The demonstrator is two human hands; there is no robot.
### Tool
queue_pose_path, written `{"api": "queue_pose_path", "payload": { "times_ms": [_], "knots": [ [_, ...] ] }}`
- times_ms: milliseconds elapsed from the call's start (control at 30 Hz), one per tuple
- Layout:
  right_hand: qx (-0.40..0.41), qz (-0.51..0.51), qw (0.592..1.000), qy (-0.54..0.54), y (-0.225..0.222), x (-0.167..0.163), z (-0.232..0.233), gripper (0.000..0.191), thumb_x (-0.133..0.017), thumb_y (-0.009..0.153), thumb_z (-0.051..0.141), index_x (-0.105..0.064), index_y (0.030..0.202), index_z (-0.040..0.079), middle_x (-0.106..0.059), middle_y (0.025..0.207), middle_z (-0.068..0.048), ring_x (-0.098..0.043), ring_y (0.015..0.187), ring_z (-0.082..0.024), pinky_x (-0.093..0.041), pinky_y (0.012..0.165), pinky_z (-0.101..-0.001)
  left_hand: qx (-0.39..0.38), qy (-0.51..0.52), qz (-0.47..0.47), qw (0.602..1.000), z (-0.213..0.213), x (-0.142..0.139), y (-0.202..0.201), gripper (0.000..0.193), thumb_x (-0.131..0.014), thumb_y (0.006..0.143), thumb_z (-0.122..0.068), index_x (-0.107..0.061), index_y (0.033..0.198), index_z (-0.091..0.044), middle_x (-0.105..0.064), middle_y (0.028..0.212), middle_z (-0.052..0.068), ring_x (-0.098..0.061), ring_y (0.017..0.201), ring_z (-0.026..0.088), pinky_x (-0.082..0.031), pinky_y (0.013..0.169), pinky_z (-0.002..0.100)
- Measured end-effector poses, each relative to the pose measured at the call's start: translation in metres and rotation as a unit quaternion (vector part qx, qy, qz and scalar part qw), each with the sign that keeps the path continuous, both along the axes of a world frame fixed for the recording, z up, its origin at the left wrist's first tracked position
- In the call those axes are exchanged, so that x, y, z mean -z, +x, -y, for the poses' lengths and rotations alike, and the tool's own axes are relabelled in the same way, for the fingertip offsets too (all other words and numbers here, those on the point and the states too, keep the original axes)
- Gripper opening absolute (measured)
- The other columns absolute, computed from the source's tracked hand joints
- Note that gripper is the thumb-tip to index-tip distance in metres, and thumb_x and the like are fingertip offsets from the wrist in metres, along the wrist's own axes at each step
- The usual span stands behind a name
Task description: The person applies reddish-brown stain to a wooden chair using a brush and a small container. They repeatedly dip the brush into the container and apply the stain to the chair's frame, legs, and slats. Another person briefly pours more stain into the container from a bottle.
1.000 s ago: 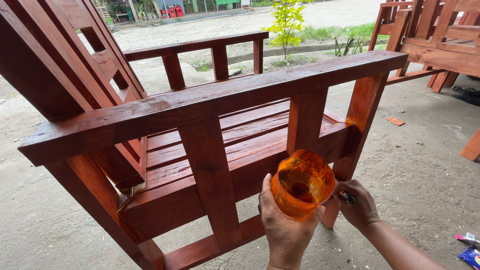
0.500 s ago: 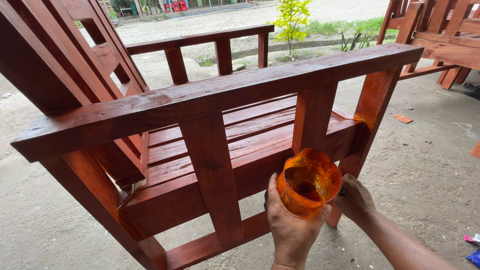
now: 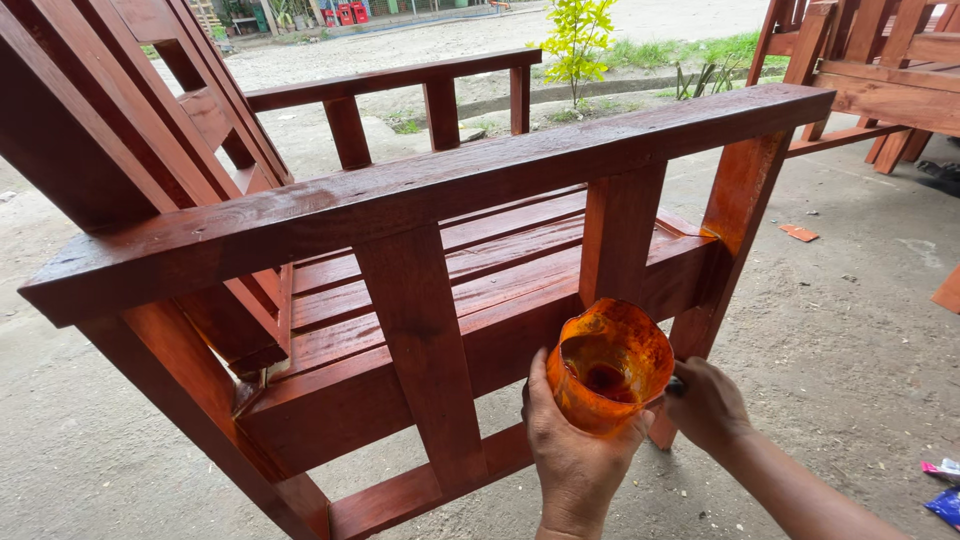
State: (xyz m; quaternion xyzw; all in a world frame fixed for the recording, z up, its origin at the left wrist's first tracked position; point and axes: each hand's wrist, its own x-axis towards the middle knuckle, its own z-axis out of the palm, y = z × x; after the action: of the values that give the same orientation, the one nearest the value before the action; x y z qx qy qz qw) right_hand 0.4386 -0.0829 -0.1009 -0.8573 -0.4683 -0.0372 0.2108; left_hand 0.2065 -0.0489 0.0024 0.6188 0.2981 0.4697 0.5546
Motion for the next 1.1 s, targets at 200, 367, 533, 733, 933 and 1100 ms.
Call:
{"api": "queue_pose_path", "payload": {
  "times_ms": [200,367,533,733,933,1100],
  "knots": [
    [-0.171,0.382,0.903,0.095,-0.019,-0.024,-0.005,0.024,-0.063,0.078,0.008,-0.071,0.1,0.011,-0.069,0.114,-0.005,-0.062,0.116,-0.025,-0.05,0.106,-0.0379,-0.001,0.025,0.006,1.0,0.0,0.0,0.001,0.117,-0.095,0.062,-0.02,-0.022,0.152,-0.003,-0.047,0.136,0.012,-0.056,0.133,0.024,-0.051,0.116,0.037],
    [-0.109,0.382,0.914,-0.082,-0.006,-0.022,0.004,0.023,-0.069,0.082,0.014,-0.074,0.103,0.021,-0.063,0.133,-0.007,-0.053,0.119,-0.025,-0.041,0.113,-0.0383,0.001,-0.017,-0.007,1.0,-0.001,-0.002,0.004,0.12,-0.095,0.061,-0.018,-0.022,0.155,-0.006,-0.047,0.135,0.011,-0.057,0.132,0.021,-0.052,0.115,0.035],
    [-0.12,0.249,0.959,-0.068,-0.012,-0.009,-0.002,0.034,-0.067,0.086,0.007,-0.072,0.115,0.024,-0.063,0.126,-0.006,-0.051,0.124,-0.022,-0.042,0.112,-0.0352,0.003,-0.019,0.014,1.0,0.0,-0.004,0.005,0.116,-0.094,0.059,-0.017,-0.025,0.152,-0.005,-0.051,0.134,0.011,-0.061,0.129,0.022,-0.055,0.113,0.035],
    [-0.143,0.374,0.916,-0.003,-0.002,-0.04,0.011,0.012,-0.071,0.077,0.013,-0.076,0.088,0.015,-0.065,0.128,-0.007,-0.048,0.131,-0.028,-0.043,0.115,-0.0413,0.004,-0.036,-0.003,0.999,0.002,-0.006,0.007,0.119,-0.095,0.058,-0.016,-0.026,0.156,-0.008,-0.048,0.134,0.01,-0.057,0.131,0.021,-0.054,0.113,0.034],
    [-0.087,0.148,0.966,-0.194,-0.01,-0.063,0.023,0.011,-0.07,0.085,0.015,-0.077,0.083,0.025,-0.062,0.114,0.001,-0.052,0.121,-0.018,-0.049,0.109,-0.033,0.003,-0.002,0.017,1.0,0.007,-0.006,0.012,0.116,-0.095,0.059,-0.015,-0.026,0.151,-0.004,-0.05,0.135,0.012,-0.059,0.131,0.024,-0.052,0.114,0.036],
    [-0.085,0.236,0.954,-0.161,0.001,-0.097,0.022,0.016,-0.065,0.095,0.016,-0.074,0.083,0.02,-0.068,0.101,0.0,-0.062,0.105,-0.016,-0.063,0.086,-0.0318,-0.003,-0.009,0.016,1.0,0.006,-0.004,0.014,0.122,-0.097,0.058,-0.016,-0.025,0.156,-0.007,-0.049,0.136,0.011,-0.059,0.13,0.022,-0.054,0.112,0.033]
  ]
}}
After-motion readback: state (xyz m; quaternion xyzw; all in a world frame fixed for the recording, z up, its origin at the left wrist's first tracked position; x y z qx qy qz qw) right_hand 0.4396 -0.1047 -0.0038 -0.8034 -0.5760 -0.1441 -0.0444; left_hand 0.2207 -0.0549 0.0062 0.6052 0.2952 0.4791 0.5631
